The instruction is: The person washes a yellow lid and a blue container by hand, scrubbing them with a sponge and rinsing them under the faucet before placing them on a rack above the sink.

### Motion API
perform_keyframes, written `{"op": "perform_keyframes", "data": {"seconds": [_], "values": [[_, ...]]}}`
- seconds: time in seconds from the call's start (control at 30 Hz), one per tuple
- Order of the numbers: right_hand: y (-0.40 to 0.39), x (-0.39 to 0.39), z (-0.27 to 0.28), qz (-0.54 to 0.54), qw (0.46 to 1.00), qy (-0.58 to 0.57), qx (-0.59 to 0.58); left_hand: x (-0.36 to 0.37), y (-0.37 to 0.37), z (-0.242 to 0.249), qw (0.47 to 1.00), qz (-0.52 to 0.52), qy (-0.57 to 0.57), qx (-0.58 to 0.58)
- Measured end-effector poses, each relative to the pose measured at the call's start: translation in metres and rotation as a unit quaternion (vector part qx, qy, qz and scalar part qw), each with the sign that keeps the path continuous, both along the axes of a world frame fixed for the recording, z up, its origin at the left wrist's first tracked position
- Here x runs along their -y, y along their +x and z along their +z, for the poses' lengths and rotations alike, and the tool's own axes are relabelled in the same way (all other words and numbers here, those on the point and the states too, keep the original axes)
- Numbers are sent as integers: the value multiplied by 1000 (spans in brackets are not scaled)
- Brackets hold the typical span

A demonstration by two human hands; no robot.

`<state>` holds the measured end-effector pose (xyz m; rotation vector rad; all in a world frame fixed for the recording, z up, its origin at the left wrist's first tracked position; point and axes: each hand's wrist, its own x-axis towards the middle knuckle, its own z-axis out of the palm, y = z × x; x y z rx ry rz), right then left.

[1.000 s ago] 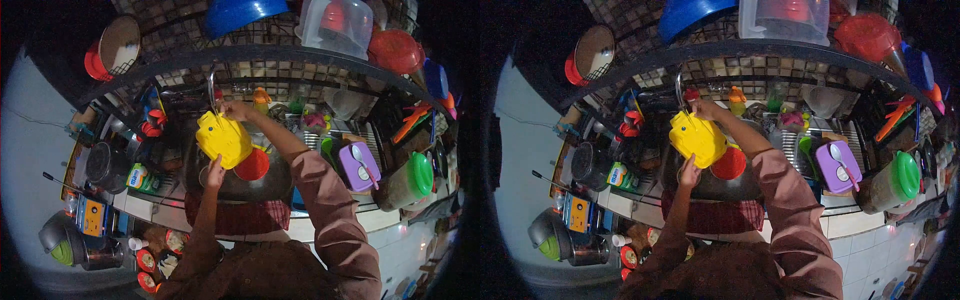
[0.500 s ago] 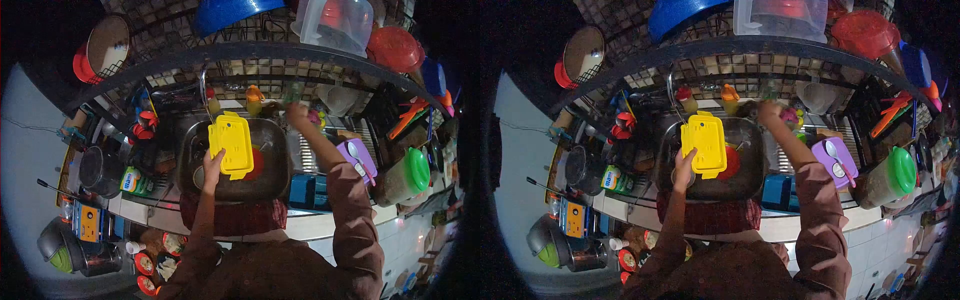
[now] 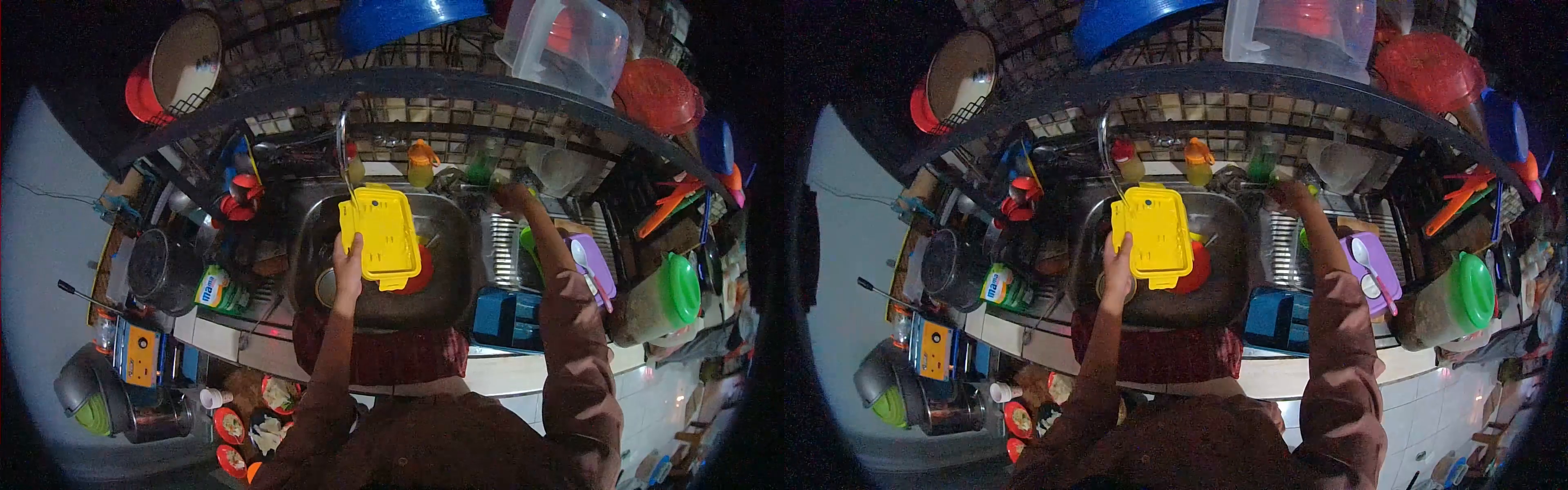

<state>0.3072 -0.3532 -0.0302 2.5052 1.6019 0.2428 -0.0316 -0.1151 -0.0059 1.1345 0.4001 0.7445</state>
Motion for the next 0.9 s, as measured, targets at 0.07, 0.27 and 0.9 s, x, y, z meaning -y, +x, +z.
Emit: {"op": "perform_keyframes", "data": {"seconds": [0.07,0.27,0.9], "values": [[39,8,-45,114,990,34,80,0,-4,4,995,25,81,-55],[-70,-31,75,-49,950,299,-78,-2,1,-13,994,49,76,-68],[-247,-163,10,-37,802,465,-374,20,22,-13,915,157,333,-167]]}}
